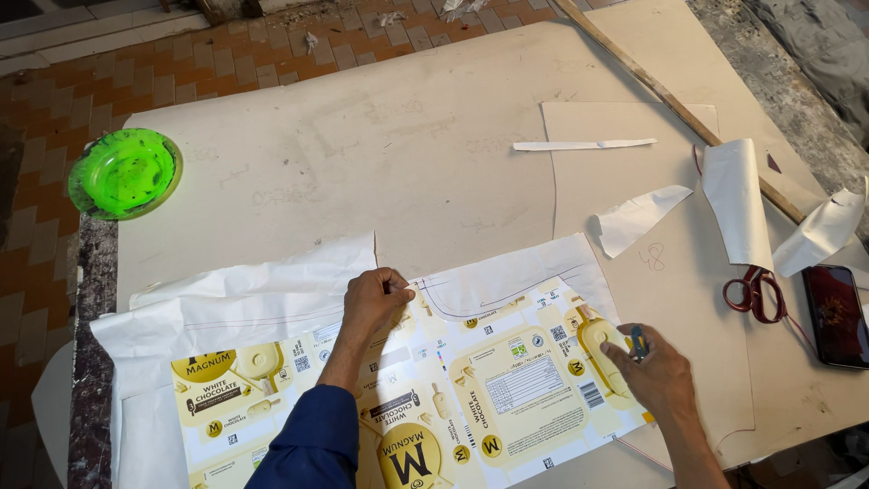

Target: The person traces a garment pattern onto a large sheet of white paper laid on a work table, using a pencil and a steel ruler to draw straight and curved lines. They reposition the ruler and pattern pieces repeatedly, then pick up scissors and begin cutting along the drawn lines.

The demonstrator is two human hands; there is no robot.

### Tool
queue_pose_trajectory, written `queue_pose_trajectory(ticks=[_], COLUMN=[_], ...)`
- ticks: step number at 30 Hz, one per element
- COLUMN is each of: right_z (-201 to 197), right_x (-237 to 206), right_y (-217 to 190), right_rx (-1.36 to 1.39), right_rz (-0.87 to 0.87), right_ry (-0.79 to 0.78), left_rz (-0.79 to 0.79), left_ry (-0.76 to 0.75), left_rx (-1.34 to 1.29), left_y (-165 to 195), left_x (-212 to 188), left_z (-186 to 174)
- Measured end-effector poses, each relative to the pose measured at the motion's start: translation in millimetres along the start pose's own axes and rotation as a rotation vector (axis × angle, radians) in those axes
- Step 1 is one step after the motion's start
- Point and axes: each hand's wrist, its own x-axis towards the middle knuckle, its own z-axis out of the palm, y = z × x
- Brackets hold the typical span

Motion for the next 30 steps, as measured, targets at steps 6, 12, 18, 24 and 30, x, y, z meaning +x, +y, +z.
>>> queue_pose_trajectory(ticks=[6, 12, 18, 24, 30], right_z=[6, 9, 11, 14, 17], right_x=[5, 4, 5, 10, 10], right_y=[1, 2, 1, 3, 4], right_rx=[0.015, -0.003, -0.007, -0.006, -0.033], right_rz=[0.015, 0.032, 0.055, 0.034, 0.058], right_ry=[0.087, 0.115, 0.122, 0.117, 0.125], left_rz=[-0.017, -0.059, -0.053, 0.021, -0.013], left_ry=[0.015, -0.008, -0.001, 0.021, 0.003], left_rx=[0.061, 0.061, 0.086, 0.093, 0.101], left_y=[2, 0, -3, -7, -7], left_x=[4, 8, 10, 12, 14], left_z=[4, 5, 6, 4, 4])
